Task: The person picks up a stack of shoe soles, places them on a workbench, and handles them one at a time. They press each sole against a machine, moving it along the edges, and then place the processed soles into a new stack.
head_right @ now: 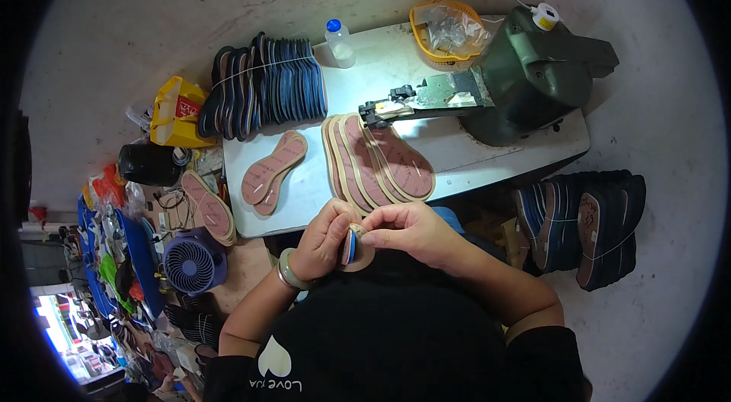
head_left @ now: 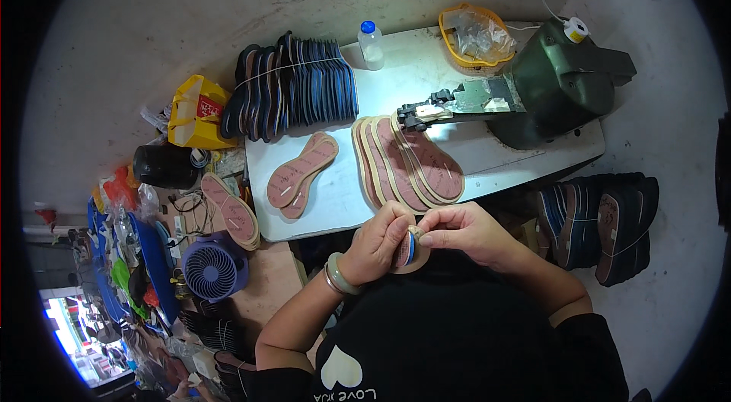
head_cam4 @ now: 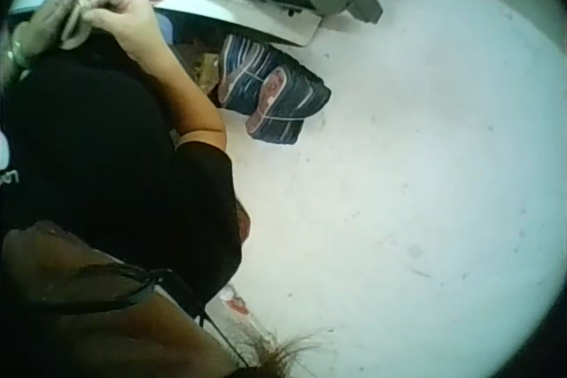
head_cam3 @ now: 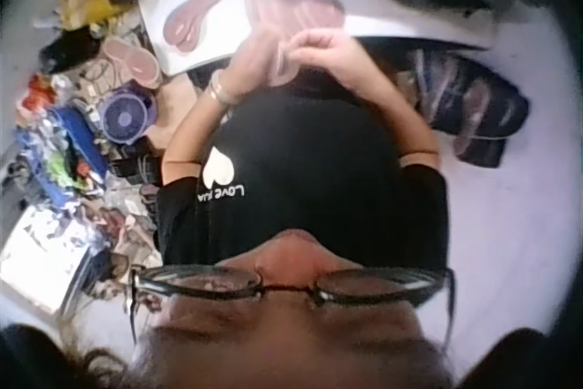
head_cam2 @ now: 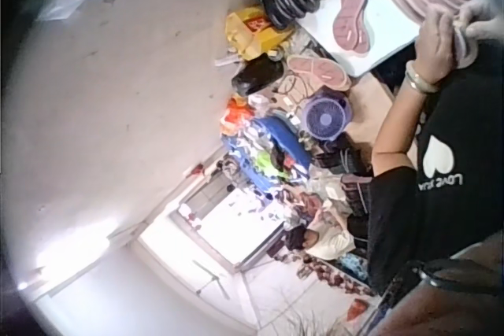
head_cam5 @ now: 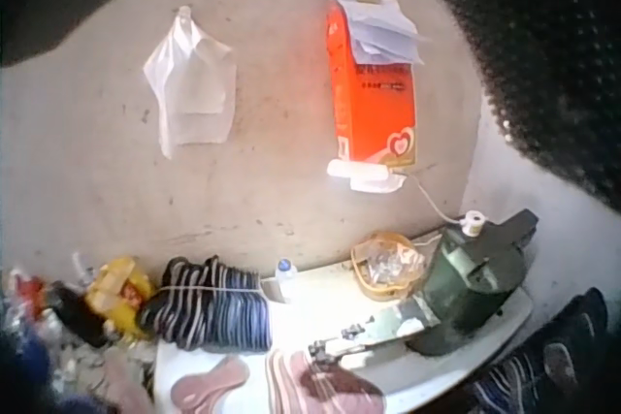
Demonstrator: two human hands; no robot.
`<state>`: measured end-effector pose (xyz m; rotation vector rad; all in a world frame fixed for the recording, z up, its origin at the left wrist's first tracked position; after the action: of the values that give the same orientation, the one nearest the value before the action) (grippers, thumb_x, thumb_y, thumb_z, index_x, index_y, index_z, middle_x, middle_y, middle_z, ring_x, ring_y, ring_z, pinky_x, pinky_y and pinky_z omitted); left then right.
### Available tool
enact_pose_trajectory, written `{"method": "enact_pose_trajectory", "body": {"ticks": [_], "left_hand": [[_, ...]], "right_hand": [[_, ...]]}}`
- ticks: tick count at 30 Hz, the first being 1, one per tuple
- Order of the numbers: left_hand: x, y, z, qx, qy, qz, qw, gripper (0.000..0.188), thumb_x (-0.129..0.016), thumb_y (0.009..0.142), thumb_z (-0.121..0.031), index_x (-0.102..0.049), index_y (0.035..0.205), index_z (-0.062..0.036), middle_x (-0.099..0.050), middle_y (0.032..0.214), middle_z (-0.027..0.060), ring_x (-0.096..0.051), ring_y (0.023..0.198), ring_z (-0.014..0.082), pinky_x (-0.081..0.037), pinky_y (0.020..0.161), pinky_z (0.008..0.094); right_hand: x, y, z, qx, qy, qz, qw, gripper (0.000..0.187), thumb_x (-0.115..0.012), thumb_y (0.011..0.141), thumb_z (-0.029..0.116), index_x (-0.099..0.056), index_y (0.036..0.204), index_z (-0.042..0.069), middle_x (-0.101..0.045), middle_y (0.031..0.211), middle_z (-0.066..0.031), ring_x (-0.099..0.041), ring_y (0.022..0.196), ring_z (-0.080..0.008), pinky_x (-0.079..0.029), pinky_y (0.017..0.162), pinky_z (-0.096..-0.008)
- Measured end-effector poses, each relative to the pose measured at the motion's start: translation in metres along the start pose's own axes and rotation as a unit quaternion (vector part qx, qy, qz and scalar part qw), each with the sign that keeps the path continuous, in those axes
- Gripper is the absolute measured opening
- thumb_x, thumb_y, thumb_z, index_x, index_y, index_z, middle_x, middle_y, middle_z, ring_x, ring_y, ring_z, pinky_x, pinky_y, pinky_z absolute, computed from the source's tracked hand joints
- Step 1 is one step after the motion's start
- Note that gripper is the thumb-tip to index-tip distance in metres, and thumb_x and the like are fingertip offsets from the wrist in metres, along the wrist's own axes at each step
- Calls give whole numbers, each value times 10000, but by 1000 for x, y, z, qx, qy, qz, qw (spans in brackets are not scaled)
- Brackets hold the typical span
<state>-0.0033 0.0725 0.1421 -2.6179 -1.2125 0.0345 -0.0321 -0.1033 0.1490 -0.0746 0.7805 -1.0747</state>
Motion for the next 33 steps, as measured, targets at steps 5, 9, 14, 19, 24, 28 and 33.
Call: {"method": "enact_pose_trajectory", "body": {"ticks": [5, 9, 14, 19, 24, 28, 33], "left_hand": [[15, 3, -30, -166, 168, -172, 956, 135, -599, 884, -113, -585, 991, -32, -579, 941, 107, -571, 872, 249, -448, 774, 331], [6, -10, -68, -206, 391, -128, 888, 266, -708, 765, -81, -619, 1015, -62, -644, 953, 56, -620, 844, 240, -455, 744, 335], [0, -13, -76, -227, 485, -116, 837, 285, -696, 760, -58, -627, 1036, -58, -659, 971, 41, -637, 838, 184, -448, 728, 306], [-2, -10, -81, -238, 529, -96, 809, 283, -681, 748, -52, -632, 1027, -58, -658, 936, 29, -639, 820, 160, -444, 721, 283], [-2, -4, -82, -224, 519, -65, 822, 284, -683, 732, -55, -638, 1012, -59, -658, 919, 20, -640, 809, 155, -448, 716, 277], [2, -1, -81, -228, 462, -69, 854, 245, -696, 723, -48, -655, 963, -69, -665, 870, 34, -646, 755, 181, -472, 651, 294], [10, 0, -76, -215, 395, -70, 890, 195, -710, 730, -41, -670, 915, -83, -678, 848, 48, -651, 697, 202, -484, 571, 288]], "right_hand": [[-1, -5, -7, 31, 76, -35, 996, 146, -637, 885, 77, -654, 1003, -7, -651, 935, -25, -593, 853, -71, -478, 777, -207], [0, -6, -8, 73, 47, -78, 993, 145, -618, 896, 72, -657, 1006, -15, -657, 933, -34, -600, 823, -71, -484, 752, -207], [-10, -7, 2, 114, -82, -124, 982, 149, -609, 902, 75, -662, 997, -27, -660, 889, -37, -604, 784, -72, -487, 708, -201], [-13, -6, 14, 166, -209, -136, 954, 123, -600, 890, 31, -650, 961, -56, -650, 868, -38, -581, 762, -70, -469, 676, -209], [-14, -6, 17, 194, -240, -144, 940, 102, -609, 854, -2, -658, 926, -55, -649, 826, -55, -582, 745, -77, -462, 664, -214], [-11, -6, 11, 237, -278, -150, 919, 111, -624, 851, 28, -674, 932, -31, -659, 816, -44, -589, 710, -74, -474, 637, -209], [-12, -7, 10, 223, -230, -156, 934, 106, -627, 839, 21, -673, 922, -28, -658, 818, -55, -592, 723, -80, -472, 650, -208]]}}
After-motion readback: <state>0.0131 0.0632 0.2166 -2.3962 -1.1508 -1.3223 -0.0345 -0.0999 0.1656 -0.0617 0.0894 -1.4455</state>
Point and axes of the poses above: each hand's wrist, its own y-axis towards the middle knuckle, its own x-axis out of the back of the hand, z = x × y, the point moved 3 cm from there along y, towards the middle knuckle
